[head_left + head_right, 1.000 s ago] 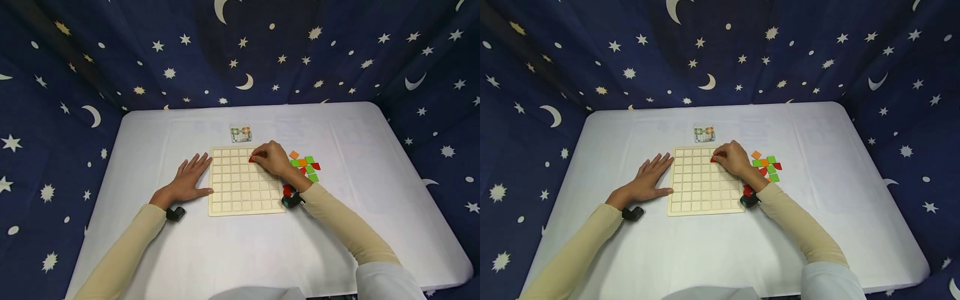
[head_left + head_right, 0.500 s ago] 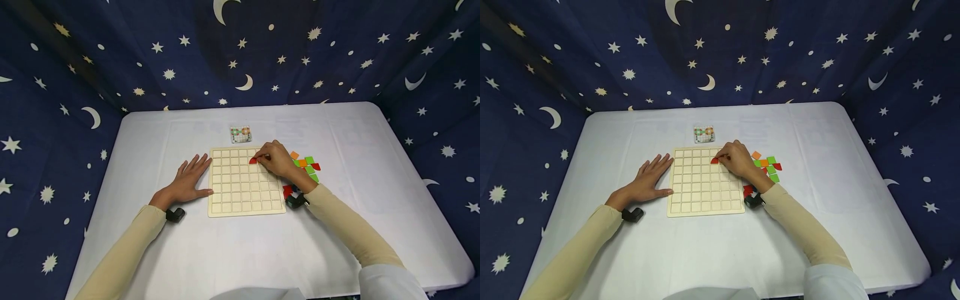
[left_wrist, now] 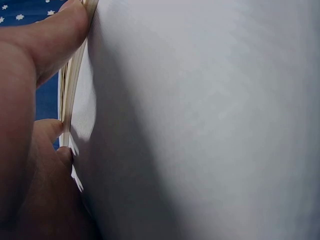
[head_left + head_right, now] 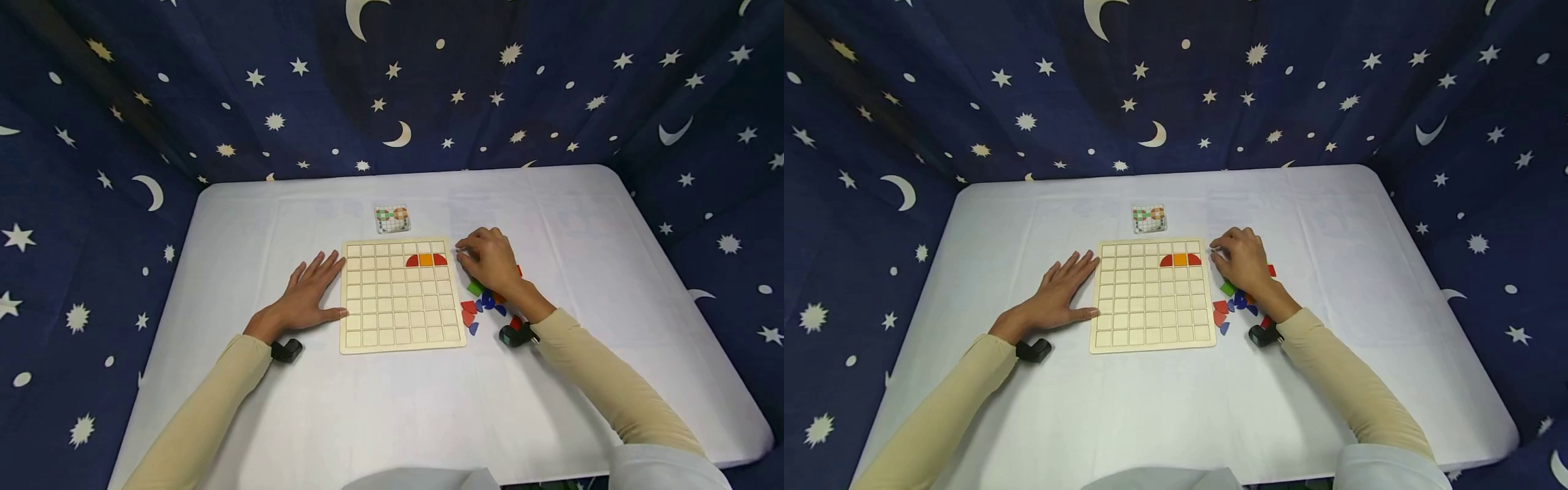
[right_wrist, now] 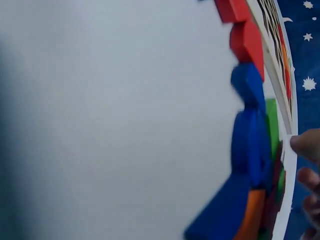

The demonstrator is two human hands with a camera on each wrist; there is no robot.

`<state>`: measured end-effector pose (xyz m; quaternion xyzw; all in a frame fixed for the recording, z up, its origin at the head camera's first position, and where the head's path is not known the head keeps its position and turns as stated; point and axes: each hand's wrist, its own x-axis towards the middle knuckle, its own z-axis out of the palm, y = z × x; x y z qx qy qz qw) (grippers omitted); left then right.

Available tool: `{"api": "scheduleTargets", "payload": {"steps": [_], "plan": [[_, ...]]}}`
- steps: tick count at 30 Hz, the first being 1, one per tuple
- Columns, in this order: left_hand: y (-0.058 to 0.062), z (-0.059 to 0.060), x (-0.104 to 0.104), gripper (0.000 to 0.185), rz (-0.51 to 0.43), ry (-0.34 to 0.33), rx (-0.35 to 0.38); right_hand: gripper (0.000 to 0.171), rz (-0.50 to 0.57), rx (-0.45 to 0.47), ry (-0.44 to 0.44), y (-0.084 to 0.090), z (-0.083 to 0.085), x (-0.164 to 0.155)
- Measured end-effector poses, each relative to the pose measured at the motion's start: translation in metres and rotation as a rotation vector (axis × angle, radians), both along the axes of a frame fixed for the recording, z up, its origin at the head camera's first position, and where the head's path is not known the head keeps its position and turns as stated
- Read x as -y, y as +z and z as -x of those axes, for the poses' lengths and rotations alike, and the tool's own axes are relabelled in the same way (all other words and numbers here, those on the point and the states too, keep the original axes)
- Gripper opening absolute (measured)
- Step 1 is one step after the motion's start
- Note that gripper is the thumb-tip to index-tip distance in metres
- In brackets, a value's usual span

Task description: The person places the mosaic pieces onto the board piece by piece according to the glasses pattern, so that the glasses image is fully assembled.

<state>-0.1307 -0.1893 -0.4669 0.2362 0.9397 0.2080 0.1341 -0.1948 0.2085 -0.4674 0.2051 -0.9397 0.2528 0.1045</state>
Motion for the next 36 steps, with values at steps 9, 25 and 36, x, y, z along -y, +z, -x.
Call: {"api": "scheduleTargets", "payload": {"steps": [9,25,36], "plan": [[0.000,0.004,0.001,0.102,-0.007,0.003,0.001,0.027,-0.104,0.117,-0.155,0.007,-0.001,-0.012],[-0.003,0.002,0.003,0.103,-0.009,0.002,-0.003,0.014,-0.220,-0.031,-0.090,0.015,-0.002,-0.004],[-0.004,0.001,0.001,0.102,-0.008,-0.004,-0.001,0.010,-0.092,-0.065,0.191,0.011,-0.011,0.040]]}}
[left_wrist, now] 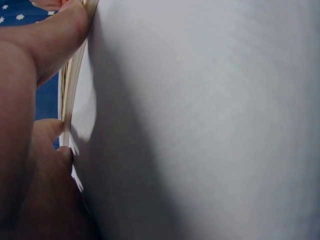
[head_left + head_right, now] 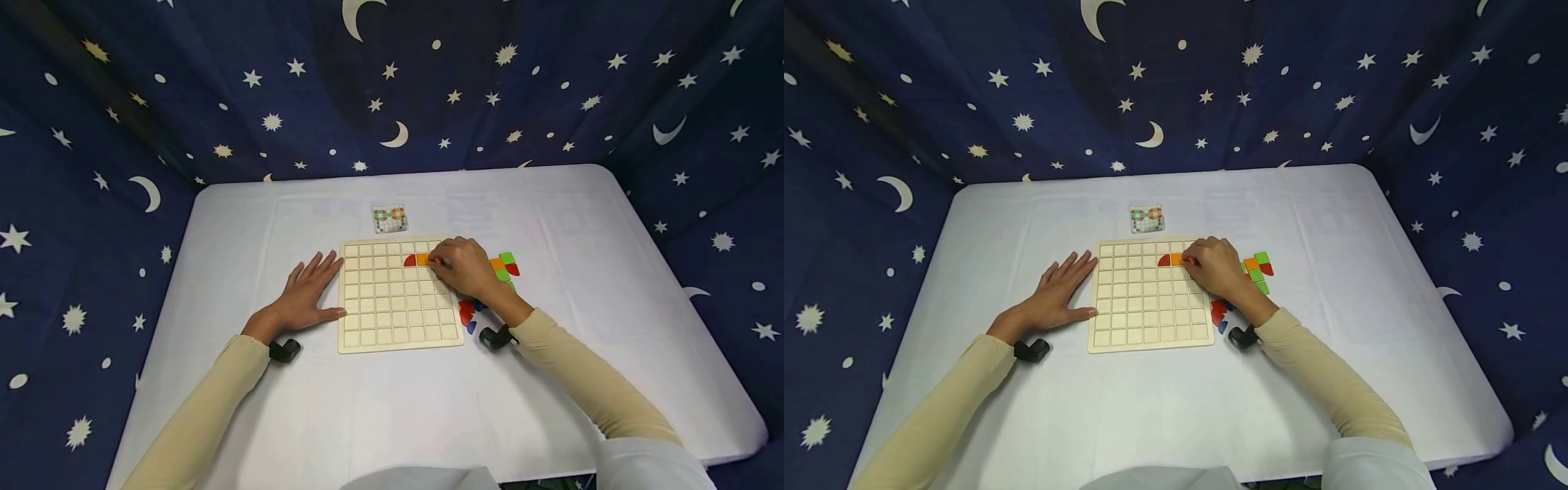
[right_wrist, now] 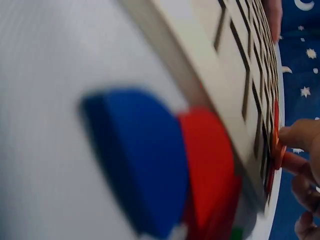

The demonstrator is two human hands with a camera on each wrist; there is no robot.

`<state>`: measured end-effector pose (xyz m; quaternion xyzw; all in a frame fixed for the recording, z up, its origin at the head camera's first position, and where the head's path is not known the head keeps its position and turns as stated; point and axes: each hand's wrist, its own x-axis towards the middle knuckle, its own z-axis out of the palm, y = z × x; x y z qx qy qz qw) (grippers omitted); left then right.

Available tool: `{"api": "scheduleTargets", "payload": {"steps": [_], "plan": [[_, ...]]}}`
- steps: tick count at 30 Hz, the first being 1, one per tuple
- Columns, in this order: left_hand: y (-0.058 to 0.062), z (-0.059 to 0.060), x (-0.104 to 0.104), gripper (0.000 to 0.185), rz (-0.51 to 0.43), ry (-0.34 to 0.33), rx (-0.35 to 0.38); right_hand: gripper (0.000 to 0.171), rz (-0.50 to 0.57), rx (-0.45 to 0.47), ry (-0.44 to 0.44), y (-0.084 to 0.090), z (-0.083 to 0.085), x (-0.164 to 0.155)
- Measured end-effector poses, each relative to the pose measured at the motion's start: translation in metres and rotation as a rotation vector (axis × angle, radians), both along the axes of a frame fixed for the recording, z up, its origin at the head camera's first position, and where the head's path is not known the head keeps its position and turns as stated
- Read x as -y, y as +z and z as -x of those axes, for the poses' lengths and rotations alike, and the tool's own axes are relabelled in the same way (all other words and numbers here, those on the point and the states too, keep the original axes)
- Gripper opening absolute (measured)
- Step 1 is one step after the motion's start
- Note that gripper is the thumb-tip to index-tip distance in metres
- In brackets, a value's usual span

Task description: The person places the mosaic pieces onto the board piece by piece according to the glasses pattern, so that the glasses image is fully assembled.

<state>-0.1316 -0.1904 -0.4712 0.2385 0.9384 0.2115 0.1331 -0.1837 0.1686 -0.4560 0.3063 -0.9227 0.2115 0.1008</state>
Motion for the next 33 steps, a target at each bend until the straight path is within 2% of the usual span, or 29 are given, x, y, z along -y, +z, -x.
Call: {"api": "scheduleTargets", "payload": {"steps": [6,13,24,29,33], "plan": [[-0.001,0.000,0.000,0.102,0.002,-0.005,-0.009,0.005,0.086,-0.033,0.170,-0.004,-0.009,0.021],[0.003,-0.001,-0.001,0.102,-0.018,-0.009,-0.011,0.005,0.083,-0.036,0.251,-0.012,-0.013,0.028],[0.001,-0.001,-0.001,0.101,-0.028,-0.010,-0.026,0.007,0.110,-0.021,0.181,-0.014,-0.012,0.020],[0.000,0.000,0.001,0.102,0.001,-0.009,-0.020,0.010,0.079,0.030,0.112,-0.009,-0.013,0.002],[0.002,0.000,0.001,0.102,0.006,-0.007,-0.012,0.018,0.009,0.101,0.034,-0.005,-0.018,-0.019]]}}
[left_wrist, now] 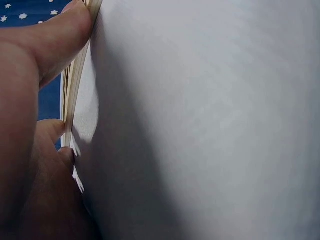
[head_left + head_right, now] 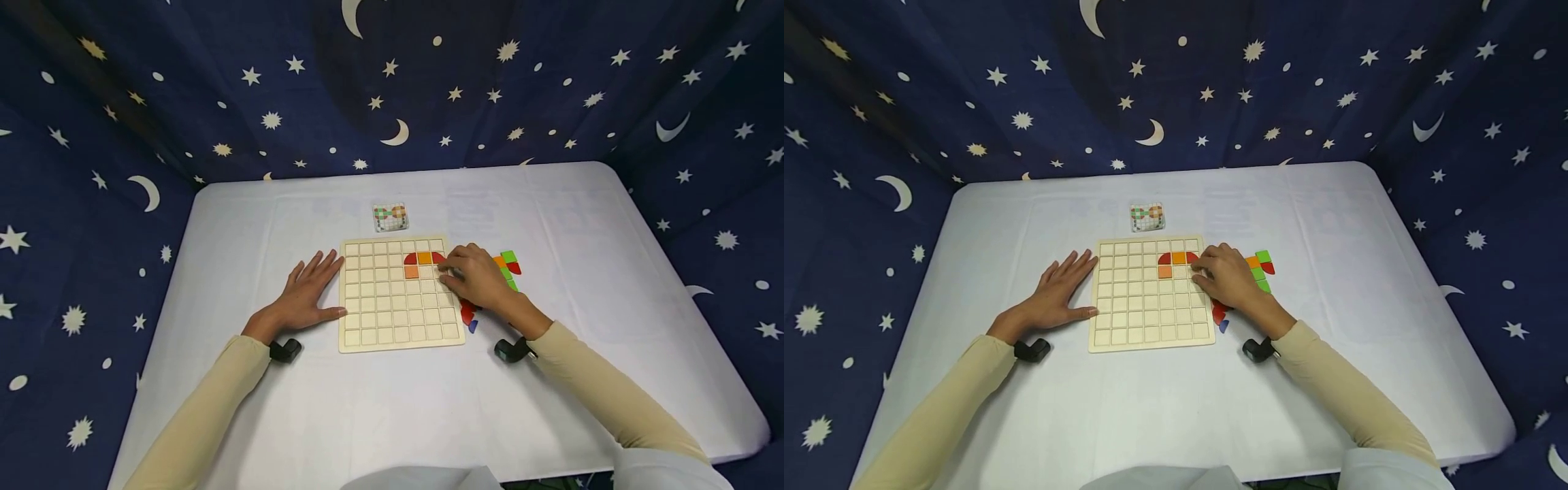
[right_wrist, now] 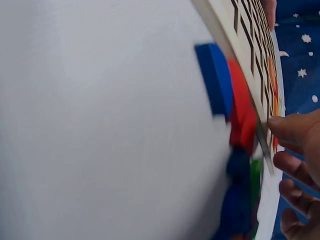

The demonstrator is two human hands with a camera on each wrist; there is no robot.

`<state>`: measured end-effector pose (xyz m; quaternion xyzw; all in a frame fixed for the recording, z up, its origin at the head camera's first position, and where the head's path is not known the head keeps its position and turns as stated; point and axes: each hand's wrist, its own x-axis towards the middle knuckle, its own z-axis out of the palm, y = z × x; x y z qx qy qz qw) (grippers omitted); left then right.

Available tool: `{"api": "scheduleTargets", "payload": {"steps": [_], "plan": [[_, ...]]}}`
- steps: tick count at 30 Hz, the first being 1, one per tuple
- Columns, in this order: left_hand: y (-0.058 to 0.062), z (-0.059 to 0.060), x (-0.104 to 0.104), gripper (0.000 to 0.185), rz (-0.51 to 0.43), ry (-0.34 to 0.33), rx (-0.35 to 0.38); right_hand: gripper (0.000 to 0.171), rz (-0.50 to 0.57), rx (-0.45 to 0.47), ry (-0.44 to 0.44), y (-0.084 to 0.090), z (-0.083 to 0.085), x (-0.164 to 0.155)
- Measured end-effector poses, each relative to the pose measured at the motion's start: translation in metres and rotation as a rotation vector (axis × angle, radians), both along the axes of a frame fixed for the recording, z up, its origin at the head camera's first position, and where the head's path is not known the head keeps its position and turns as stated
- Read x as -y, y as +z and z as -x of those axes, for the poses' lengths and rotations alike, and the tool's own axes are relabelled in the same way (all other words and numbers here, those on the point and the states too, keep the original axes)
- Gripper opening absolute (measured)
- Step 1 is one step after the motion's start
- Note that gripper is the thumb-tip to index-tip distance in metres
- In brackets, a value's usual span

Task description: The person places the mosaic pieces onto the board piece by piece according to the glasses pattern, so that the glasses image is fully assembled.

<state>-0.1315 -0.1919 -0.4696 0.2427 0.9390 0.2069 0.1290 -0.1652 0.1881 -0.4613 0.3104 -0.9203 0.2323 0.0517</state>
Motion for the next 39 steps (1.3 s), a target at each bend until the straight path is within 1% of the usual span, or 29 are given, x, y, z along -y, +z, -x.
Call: {"api": "scheduleTargets", "payload": {"steps": [4,8,12,15,21,24,30,34,37,39], "plan": [[-0.001,0.000,-0.001,0.102,0.002,0.001,0.003,0.026,-0.085,0.053,-0.053,0.006,-0.009,-0.021],[-0.002,0.000,-0.001,0.102,-0.010,-0.003,-0.004,0.023,-0.147,0.083,-0.073,0.013,-0.016,-0.037],[-0.001,-0.001,-0.001,0.102,-0.020,0.000,-0.003,0.020,-0.143,0.146,-0.058,0.015,-0.018,-0.046],[-0.002,0.000,-0.002,0.102,-0.021,-0.002,0.003,0.024,-0.123,0.181,-0.069,0.016,-0.019,-0.053],[-0.002,0.000,-0.003,0.102,-0.013,-0.003,0.008,0.029,-0.119,0.167,-0.121,0.013,-0.020,-0.061],[-0.002,0.000,-0.002,0.102,-0.010,0.002,0.008,0.027,-0.127,0.159,-0.117,0.010,-0.018,-0.059],[-0.002,0.000,0.000,0.102,-0.010,0.003,0.010,0.018,-0.135,0.151,-0.121,0.009,-0.014,-0.053],[-0.002,0.000,-0.001,0.102,-0.008,0.002,0.009,0.015,-0.149,0.122,-0.122,0.008,-0.014,-0.050],[-0.002,0.000,-0.001,0.102,-0.009,0.007,0.008,0.019,-0.152,0.103,-0.148,0.008,-0.013,-0.049],[-0.002,0.001,-0.001,0.102,-0.009,0.009,0.008,0.021,-0.146,0.121,-0.160,0.010,-0.013,-0.049]]}}
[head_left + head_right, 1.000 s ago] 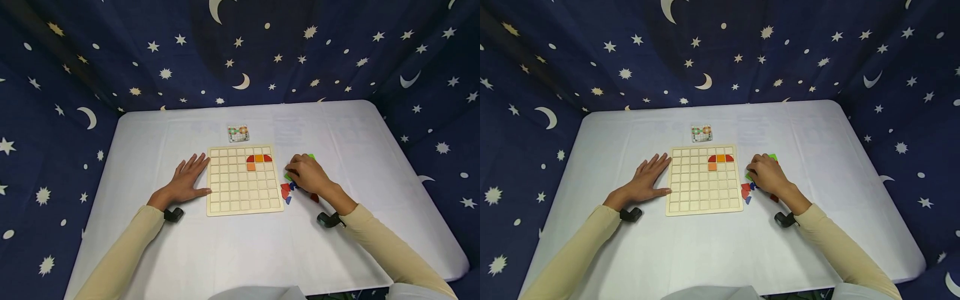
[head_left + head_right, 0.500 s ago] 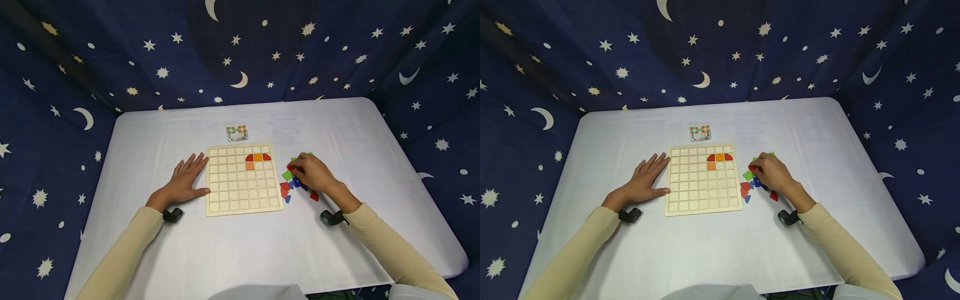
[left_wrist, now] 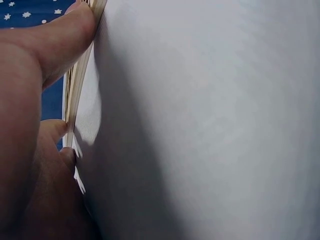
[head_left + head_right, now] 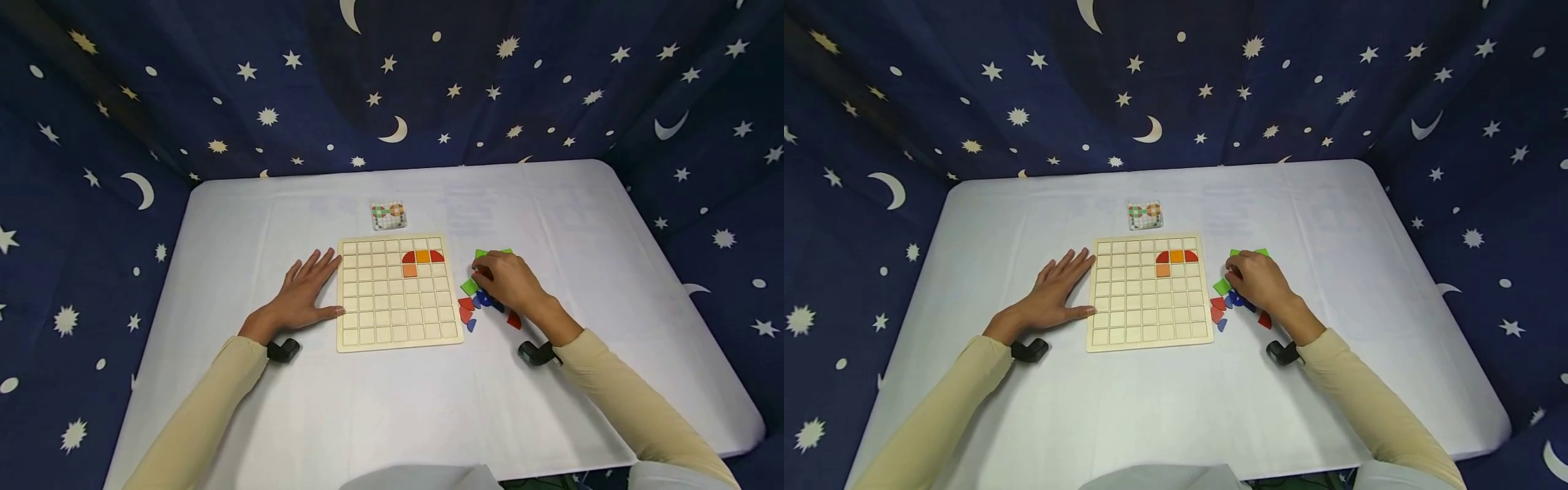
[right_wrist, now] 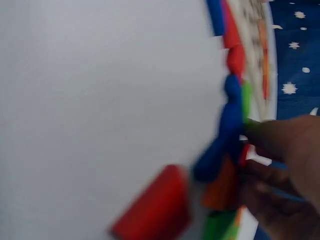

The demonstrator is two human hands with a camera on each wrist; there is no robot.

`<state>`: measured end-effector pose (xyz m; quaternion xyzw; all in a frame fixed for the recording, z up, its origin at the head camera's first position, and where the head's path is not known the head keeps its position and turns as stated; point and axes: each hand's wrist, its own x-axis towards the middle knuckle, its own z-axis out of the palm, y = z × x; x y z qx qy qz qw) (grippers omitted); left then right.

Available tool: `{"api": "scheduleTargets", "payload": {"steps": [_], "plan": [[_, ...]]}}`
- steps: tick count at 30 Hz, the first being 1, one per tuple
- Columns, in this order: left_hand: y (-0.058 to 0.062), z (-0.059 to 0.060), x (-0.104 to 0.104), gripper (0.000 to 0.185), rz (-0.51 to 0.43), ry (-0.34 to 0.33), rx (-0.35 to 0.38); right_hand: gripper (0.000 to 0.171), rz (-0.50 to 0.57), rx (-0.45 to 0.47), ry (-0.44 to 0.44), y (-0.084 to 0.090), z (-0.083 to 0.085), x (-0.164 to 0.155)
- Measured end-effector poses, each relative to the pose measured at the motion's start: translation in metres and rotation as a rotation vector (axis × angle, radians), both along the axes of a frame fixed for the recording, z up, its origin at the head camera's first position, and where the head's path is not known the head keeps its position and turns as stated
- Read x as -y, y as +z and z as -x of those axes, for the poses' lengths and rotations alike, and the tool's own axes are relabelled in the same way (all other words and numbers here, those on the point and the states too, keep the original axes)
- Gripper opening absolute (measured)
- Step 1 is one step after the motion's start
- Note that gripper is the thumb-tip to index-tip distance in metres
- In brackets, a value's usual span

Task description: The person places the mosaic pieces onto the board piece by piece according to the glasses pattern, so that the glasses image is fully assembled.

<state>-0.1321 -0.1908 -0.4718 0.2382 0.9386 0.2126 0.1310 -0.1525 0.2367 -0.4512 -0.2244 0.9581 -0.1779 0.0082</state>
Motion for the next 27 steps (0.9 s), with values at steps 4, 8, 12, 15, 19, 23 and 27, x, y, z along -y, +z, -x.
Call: {"api": "scheduleTargets", "payload": {"steps": [4,8,12,15,19,23,27], "plan": [[-0.001,0.001,-0.001,0.102,0.007,-0.007,-0.002,0.023,0.020,0.061,-0.011,0.006,-0.001,-0.002],[0.000,0.000,0.000,0.102,0.013,-0.004,0.000,0.020,0.042,0.059,-0.001,0.009,0.000,-0.004],[0.002,0.000,0.002,0.100,0.019,-0.003,0.002,0.018,0.125,0.007,0.003,0.007,0.000,0.003],[0.002,-0.001,-0.001,0.100,0.003,-0.002,-0.004,0.017,0.211,-0.036,0.032,0.008,-0.001,0.016],[0.003,0.000,-0.001,0.100,-0.002,-0.005,-0.006,0.013,0.300,-0.046,0.089,0.003,-0.008,0.045],[0.003,0.000,0.000,0.100,0.006,-0.006,-0.007,0.009,0.319,-0.060,0.146,-0.004,-0.013,0.079],[0.002,-0.001,0.001,0.101,0.000,-0.008,-0.008,0.007,0.288,-0.138,0.191,-0.011,-0.014,0.103]]}}
